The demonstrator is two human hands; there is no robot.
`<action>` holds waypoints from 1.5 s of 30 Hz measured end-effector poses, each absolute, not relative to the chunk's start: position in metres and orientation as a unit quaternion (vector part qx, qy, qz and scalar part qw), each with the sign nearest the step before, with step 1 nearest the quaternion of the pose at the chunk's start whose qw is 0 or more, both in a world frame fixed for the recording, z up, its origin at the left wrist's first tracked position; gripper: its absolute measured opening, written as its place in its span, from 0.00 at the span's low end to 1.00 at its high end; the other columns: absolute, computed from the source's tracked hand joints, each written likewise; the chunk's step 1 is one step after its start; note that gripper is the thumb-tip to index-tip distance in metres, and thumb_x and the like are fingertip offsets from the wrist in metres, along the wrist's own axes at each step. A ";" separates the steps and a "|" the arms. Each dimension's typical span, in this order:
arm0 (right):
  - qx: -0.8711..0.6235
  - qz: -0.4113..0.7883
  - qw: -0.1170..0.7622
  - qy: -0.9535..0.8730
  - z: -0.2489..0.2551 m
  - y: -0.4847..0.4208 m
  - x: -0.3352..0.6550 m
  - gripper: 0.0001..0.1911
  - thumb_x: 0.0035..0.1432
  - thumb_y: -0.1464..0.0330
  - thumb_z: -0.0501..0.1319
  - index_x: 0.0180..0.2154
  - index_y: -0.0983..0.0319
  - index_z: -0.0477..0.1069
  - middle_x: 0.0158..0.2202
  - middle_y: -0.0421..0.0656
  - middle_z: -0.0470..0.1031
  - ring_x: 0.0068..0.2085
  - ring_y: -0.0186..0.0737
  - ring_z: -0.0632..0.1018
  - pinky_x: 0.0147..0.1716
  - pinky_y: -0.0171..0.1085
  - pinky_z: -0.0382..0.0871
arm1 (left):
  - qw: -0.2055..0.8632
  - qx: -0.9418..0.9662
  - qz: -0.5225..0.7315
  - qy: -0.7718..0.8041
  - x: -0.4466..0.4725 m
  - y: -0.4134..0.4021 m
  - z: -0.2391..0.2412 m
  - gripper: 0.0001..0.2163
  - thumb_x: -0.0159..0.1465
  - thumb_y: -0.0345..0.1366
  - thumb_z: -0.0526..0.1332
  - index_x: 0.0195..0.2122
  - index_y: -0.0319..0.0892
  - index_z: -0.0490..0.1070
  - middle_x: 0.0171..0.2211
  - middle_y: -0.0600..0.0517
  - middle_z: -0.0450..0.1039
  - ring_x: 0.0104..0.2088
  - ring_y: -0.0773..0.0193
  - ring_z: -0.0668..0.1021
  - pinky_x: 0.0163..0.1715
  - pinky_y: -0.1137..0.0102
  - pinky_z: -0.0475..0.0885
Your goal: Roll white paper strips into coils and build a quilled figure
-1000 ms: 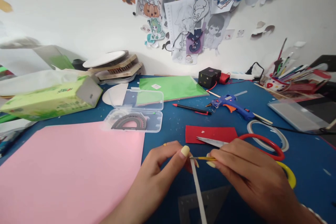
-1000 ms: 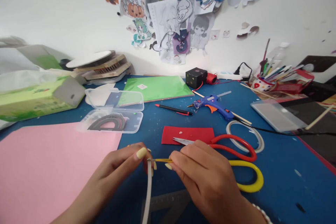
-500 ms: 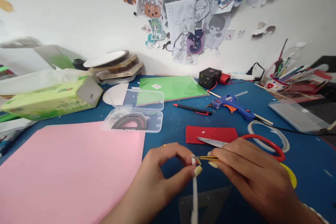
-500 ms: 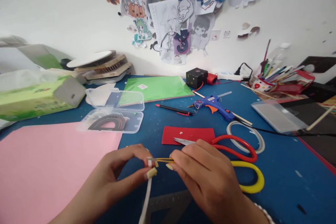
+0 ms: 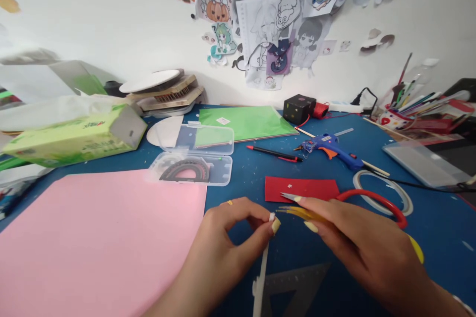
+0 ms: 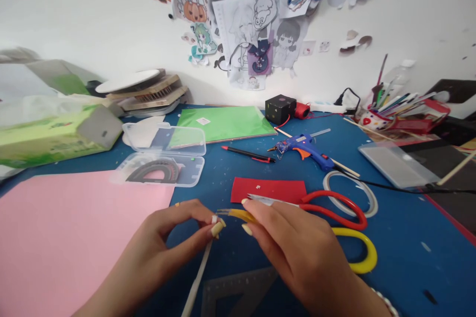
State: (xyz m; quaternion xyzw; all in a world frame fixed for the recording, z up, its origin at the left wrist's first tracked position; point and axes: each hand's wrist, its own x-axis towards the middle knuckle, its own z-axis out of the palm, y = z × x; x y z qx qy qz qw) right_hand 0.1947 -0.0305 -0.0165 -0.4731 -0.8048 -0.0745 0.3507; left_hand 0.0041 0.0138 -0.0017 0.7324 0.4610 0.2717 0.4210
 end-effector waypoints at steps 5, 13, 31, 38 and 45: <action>-0.514 0.013 0.322 -0.795 -0.013 -0.029 0.195 0.12 0.58 0.66 0.54 0.42 0.61 0.69 0.34 0.42 0.73 0.35 0.33 0.76 0.31 0.28 0.71 | 0.421 0.727 0.264 0.473 0.003 0.013 -0.003 0.06 0.56 0.35 0.59 0.24 0.43 0.71 0.24 0.57 0.73 0.28 0.67 0.74 0.29 0.77 0.66; -0.471 -0.109 0.320 -0.814 -0.016 -0.027 0.196 0.14 0.61 0.68 0.49 0.39 0.64 0.72 0.30 0.44 0.76 0.32 0.35 0.77 0.29 0.31 0.71 | 0.389 0.745 0.266 0.472 0.003 0.014 -0.004 0.05 0.56 0.35 0.59 0.25 0.43 0.71 0.23 0.57 0.73 0.27 0.66 0.74 0.29 0.75 0.66; -0.472 -0.099 0.336 -0.809 -0.018 -0.029 0.193 0.11 0.59 0.71 0.52 0.34 0.64 0.73 0.30 0.42 0.77 0.31 0.34 0.77 0.32 0.31 0.71 | 0.408 0.756 0.246 0.449 0.004 0.011 -0.007 0.05 0.57 0.33 0.58 0.26 0.43 0.72 0.25 0.56 0.74 0.29 0.65 0.74 0.32 0.71 0.63; -0.484 -0.082 0.334 -0.805 -0.019 -0.030 0.195 0.10 0.58 0.70 0.53 0.35 0.62 0.73 0.31 0.42 0.76 0.32 0.35 0.77 0.32 0.32 0.71 | 0.405 0.761 0.245 0.444 0.005 0.012 -0.006 0.05 0.57 0.33 0.58 0.26 0.43 0.72 0.26 0.56 0.74 0.30 0.65 0.74 0.33 0.71 0.63; -0.476 -0.087 0.335 -0.809 -0.018 -0.029 0.193 0.10 0.58 0.70 0.53 0.35 0.62 0.73 0.30 0.42 0.77 0.31 0.34 0.77 0.31 0.30 0.71 | 0.403 0.760 0.253 0.443 0.003 0.012 -0.008 0.05 0.57 0.32 0.58 0.26 0.44 0.72 0.26 0.56 0.73 0.29 0.65 0.74 0.33 0.71 0.64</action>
